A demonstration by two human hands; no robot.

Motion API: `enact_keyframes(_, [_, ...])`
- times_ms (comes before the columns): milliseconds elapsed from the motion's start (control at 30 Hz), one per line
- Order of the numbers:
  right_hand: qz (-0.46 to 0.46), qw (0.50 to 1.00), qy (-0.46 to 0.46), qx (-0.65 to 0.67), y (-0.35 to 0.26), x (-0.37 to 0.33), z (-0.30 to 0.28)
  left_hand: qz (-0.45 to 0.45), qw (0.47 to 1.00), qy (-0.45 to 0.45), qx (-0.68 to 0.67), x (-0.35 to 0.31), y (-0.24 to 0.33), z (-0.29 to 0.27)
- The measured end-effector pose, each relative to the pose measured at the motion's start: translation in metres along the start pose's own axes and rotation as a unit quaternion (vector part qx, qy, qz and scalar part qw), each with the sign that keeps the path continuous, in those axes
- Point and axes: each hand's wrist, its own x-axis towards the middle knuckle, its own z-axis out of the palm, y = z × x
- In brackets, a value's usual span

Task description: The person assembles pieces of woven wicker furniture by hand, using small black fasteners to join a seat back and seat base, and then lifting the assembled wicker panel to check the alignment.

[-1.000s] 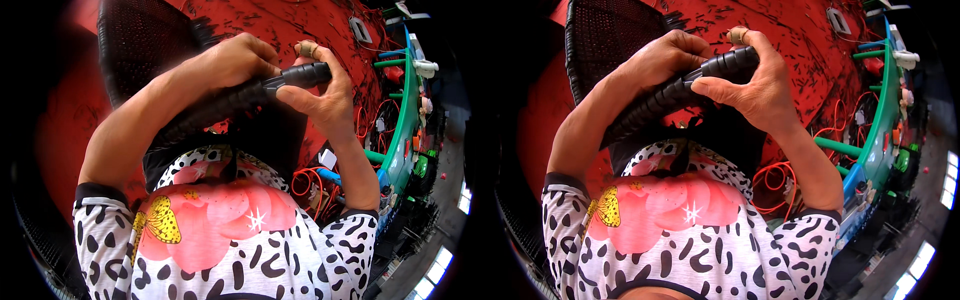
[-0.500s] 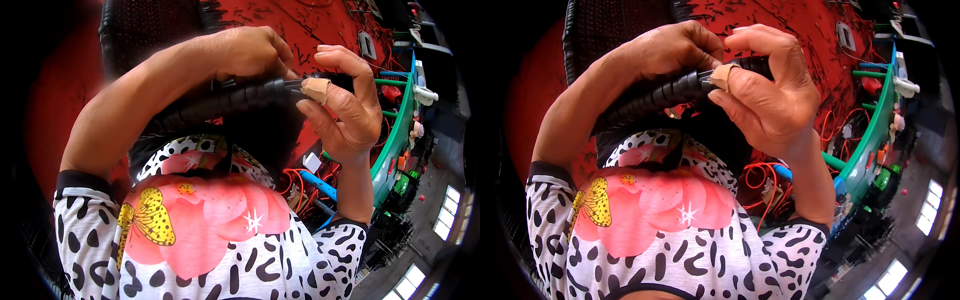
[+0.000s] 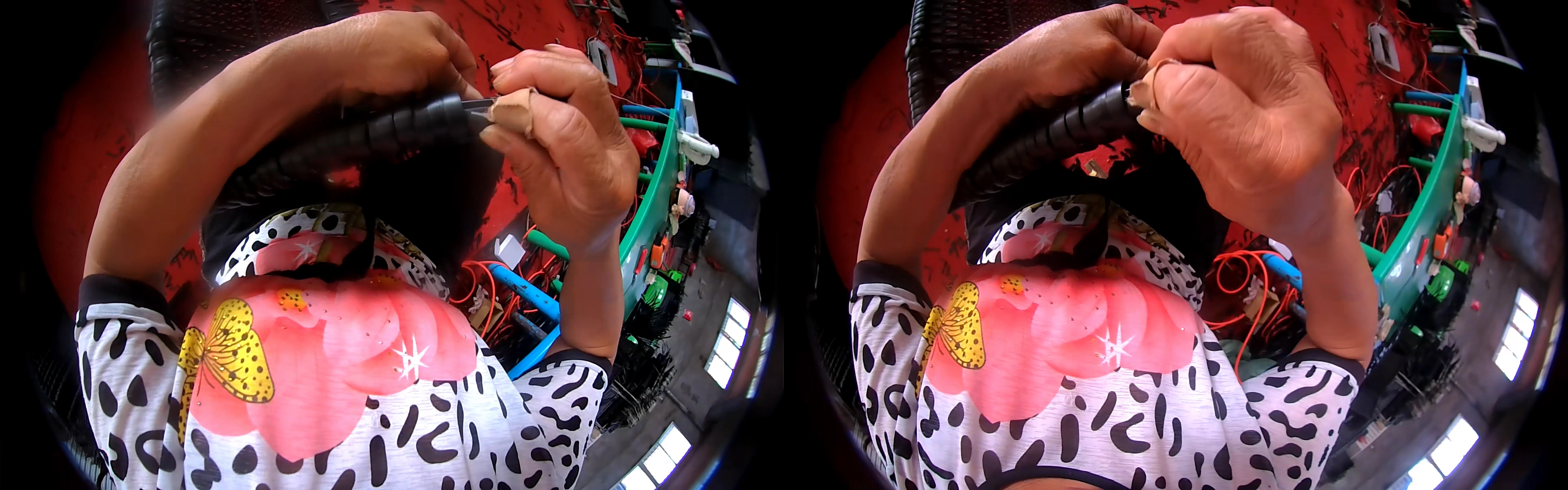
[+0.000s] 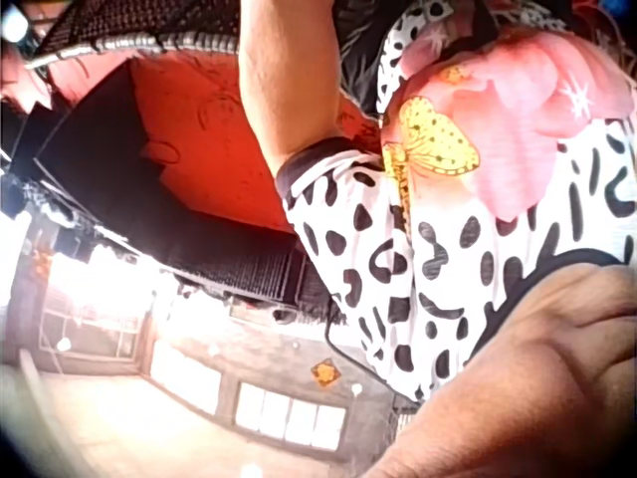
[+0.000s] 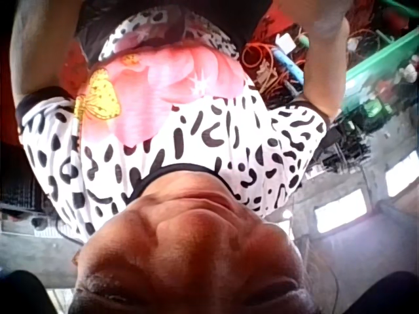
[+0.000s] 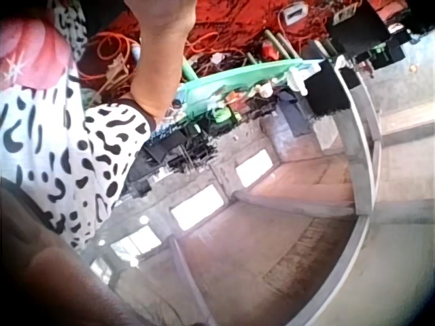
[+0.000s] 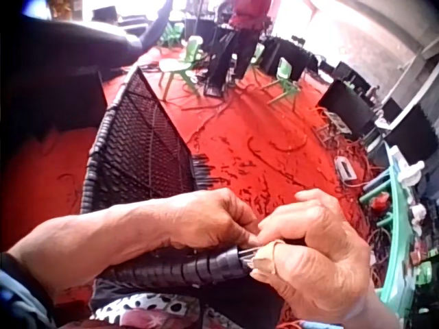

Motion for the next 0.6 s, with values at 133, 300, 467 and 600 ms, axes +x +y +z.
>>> enact_keyframes(133, [0.048, 0.999, -0.020, 0.000, -0.004, -0.005, 0.001, -0.027, 0.998, 0.025, 0.042, -0.001, 0.007, 0.004])
enact_keyframes(300, [0.086, 0.993, -0.032, 0.078, -0.005, 0.003, -0.002, -0.002, 0.999, 0.005, 0.042, -0.003, 0.006, 0.001])
enact_keyframes(467, [0.149, 0.982, -0.073, 0.086, -0.003, 0.002, -0.006, -0.022, 0.997, 0.047, 0.050, -0.002, 0.005, 0.004])
enact_keyframes(600, [0.230, 0.972, -0.035, 0.046, -0.019, 0.018, -0.001, 0.031, 0.999, 0.040, -0.002, 0.003, -0.007, 0.001])
